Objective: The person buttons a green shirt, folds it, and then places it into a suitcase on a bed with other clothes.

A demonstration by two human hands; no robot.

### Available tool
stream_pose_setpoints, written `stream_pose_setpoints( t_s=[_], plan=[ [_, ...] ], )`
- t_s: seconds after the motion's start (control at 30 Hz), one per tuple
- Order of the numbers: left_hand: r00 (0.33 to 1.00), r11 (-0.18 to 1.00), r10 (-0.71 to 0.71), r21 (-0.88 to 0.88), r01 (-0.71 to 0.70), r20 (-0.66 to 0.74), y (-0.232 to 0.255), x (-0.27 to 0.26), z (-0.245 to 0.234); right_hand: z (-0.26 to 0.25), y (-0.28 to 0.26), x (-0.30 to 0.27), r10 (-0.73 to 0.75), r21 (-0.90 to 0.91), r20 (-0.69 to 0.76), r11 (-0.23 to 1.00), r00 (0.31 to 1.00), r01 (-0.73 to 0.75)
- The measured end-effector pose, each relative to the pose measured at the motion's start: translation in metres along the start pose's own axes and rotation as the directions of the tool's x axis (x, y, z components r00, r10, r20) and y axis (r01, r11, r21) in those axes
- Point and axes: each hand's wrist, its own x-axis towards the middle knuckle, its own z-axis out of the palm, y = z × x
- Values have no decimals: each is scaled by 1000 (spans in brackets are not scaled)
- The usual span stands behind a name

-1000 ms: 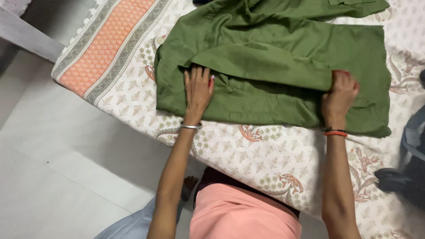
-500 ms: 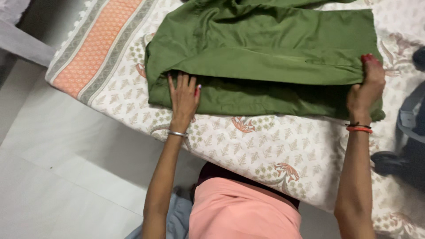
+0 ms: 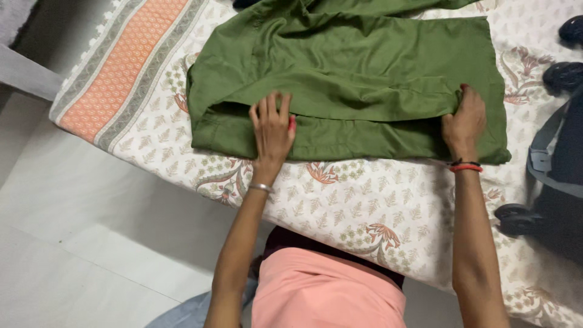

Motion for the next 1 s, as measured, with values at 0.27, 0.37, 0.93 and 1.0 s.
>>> stream_pose_setpoints(
  t_s=[0.27, 0.37, 0.93, 1.0],
  plan=[
    [970, 992, 46, -129, -15, 238, -26, 63, 8, -31, 17, -9, 1, -48, 76, 999, 997, 3],
    [954, 992, 2, -122, 36, 298, -33, 58, 14, -39, 3, -4, -63, -50, 10, 997, 998, 64],
    [863, 882, 467, 25, -471, -191, -64, 8, -59, -53, 29, -55, -48, -81, -66, 996, 997, 43],
    [869, 886, 457, 16, -463, -190, -59, -6, -71, -55, 32, -63, -57, -77, -67, 996, 996, 52]
  ],
)
